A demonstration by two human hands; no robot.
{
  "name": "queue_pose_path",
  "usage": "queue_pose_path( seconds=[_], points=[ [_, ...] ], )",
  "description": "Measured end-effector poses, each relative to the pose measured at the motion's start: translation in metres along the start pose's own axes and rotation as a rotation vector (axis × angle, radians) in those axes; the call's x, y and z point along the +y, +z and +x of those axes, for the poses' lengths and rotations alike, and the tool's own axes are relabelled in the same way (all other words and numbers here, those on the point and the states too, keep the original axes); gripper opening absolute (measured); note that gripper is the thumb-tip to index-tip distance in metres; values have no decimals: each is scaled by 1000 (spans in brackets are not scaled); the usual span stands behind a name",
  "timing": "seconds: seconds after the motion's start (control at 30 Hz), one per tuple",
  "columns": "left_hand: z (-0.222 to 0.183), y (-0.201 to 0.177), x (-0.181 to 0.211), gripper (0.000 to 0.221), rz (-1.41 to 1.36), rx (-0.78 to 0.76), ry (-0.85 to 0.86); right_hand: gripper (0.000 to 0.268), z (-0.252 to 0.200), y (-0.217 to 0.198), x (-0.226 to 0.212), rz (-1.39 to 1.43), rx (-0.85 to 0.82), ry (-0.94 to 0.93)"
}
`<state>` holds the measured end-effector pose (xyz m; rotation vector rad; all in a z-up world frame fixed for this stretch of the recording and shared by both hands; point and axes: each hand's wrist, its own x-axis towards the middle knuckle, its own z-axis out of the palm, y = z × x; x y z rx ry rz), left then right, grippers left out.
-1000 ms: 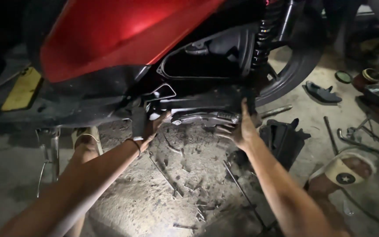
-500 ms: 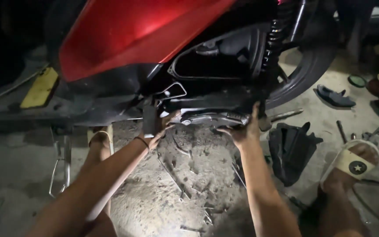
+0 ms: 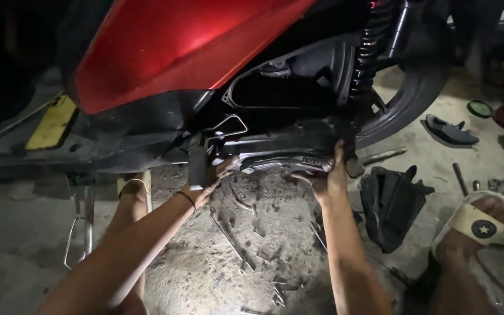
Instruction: Removing the engine cover of a motorcycle using a T-handle wrench
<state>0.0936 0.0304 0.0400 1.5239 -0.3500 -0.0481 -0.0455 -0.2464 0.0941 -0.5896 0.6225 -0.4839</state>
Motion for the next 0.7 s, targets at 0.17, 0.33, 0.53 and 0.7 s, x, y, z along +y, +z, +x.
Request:
queue_pose_path(
  seconds=[0.17,0.33,0.53,0.7],
  points=[
    [3,1,-6,64,-74,-32,-51,77,15,-13,0,31,-10,84],
    [0,-1,-9,63,-107,-18,-49,80,8,-4,0,-5,-14,34],
    [-4,-1,-17,62,-158,-34,-75,81,14,-14,7,11,-17,16],
    [-11,1,-23,62,-217,-33,-113,78,-15,3,-3,-35,-20,-6]
  ],
)
